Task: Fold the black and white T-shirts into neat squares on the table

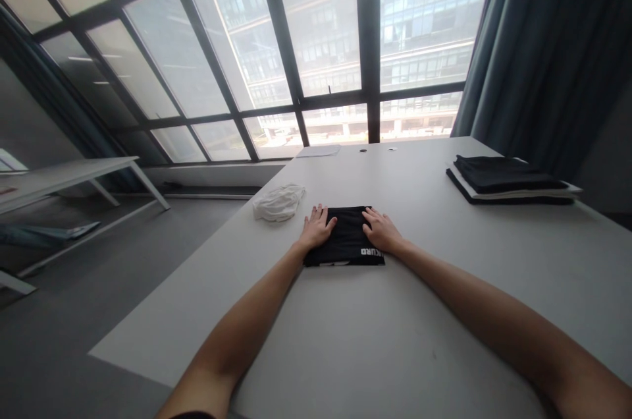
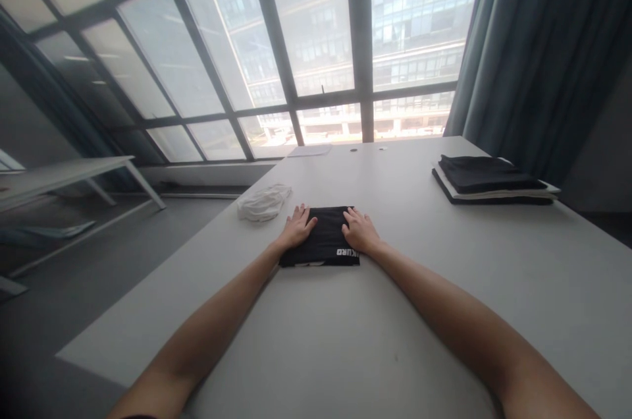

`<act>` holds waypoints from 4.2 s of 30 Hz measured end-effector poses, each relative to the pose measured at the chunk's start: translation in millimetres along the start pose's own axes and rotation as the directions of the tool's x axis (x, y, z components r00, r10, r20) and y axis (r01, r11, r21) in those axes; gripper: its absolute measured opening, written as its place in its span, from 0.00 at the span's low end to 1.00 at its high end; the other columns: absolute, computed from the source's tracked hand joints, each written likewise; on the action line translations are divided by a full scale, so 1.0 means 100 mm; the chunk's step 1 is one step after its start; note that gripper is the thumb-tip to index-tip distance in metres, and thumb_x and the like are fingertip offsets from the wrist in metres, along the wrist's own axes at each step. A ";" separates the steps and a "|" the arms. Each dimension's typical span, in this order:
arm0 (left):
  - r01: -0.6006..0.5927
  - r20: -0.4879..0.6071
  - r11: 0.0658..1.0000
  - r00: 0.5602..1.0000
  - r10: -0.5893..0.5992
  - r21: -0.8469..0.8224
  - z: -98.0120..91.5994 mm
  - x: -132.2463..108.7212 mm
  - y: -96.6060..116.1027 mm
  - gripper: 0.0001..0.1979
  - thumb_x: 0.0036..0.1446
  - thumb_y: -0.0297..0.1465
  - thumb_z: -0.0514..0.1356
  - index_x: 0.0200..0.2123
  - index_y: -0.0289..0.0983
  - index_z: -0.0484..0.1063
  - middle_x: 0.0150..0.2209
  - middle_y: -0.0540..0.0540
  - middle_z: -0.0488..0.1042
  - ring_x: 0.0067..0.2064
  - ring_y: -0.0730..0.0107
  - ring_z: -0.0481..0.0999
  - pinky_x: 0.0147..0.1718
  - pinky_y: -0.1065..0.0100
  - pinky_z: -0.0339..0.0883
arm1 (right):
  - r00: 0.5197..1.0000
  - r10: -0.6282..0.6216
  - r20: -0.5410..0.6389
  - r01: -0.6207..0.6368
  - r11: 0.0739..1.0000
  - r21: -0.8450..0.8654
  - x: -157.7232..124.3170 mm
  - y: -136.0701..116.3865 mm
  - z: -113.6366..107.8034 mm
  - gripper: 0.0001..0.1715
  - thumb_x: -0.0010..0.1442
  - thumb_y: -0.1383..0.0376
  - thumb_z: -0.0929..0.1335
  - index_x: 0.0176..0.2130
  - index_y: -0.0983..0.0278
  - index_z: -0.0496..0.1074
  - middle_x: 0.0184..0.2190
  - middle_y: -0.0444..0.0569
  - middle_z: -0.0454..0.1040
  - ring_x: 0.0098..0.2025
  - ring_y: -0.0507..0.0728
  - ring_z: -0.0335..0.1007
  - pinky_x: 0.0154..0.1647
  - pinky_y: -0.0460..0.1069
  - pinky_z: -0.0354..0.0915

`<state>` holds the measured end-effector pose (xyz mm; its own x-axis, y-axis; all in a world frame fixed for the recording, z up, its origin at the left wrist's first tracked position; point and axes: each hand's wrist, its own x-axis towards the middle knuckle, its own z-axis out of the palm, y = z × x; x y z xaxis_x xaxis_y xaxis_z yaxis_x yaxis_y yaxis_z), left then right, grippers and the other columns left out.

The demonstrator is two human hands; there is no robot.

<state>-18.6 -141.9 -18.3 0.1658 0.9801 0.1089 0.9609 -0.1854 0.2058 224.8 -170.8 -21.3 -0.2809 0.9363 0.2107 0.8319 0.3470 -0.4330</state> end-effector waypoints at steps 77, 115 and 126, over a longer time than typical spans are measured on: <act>-0.764 -0.084 0.628 0.623 0.777 0.146 -0.17 -0.89 1.29 0.10 0.70 0.31 0.55 0.36 0.39 0.75 0.39 0.46 0.71 0.41 0.65 0.68 0.40 0.63 0.64 | 0.908 0.284 -0.307 -0.372 0.884 -0.282 -0.37 1.69 -1.17 0.16 0.64 0.69 0.66 0.51 0.64 0.75 0.53 0.57 0.75 0.53 0.61 0.72 0.52 0.50 0.66; -0.691 0.013 0.685 0.706 0.708 0.231 -0.15 -1.09 1.37 0.05 0.67 0.26 0.56 0.38 0.36 0.71 0.41 0.41 0.72 0.42 0.61 0.70 0.38 0.61 0.66 | 0.923 0.074 0.377 -0.139 0.979 0.150 1.14 0.28 -0.55 0.04 0.51 0.70 0.77 0.32 0.69 0.82 0.28 0.50 0.80 0.27 0.51 0.71 0.28 0.44 0.66; -0.727 0.028 0.605 0.646 0.762 0.325 -0.29 -1.09 1.32 0.04 0.65 0.23 0.57 0.40 0.36 0.70 0.38 0.43 0.72 0.39 0.60 0.70 0.36 0.62 0.61 | 0.929 0.341 0.142 -0.357 0.929 0.100 0.30 0.90 -0.86 0.04 0.48 0.71 0.74 0.29 0.69 0.78 0.24 0.48 0.77 0.26 0.52 0.71 0.25 0.44 0.62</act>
<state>83.2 -275.0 25.3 0.8460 0.4941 0.2005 0.5326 -0.8020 -0.2706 332.6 -116.0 21.3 -0.0450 0.9960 -0.0766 0.8253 -0.0062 -0.5646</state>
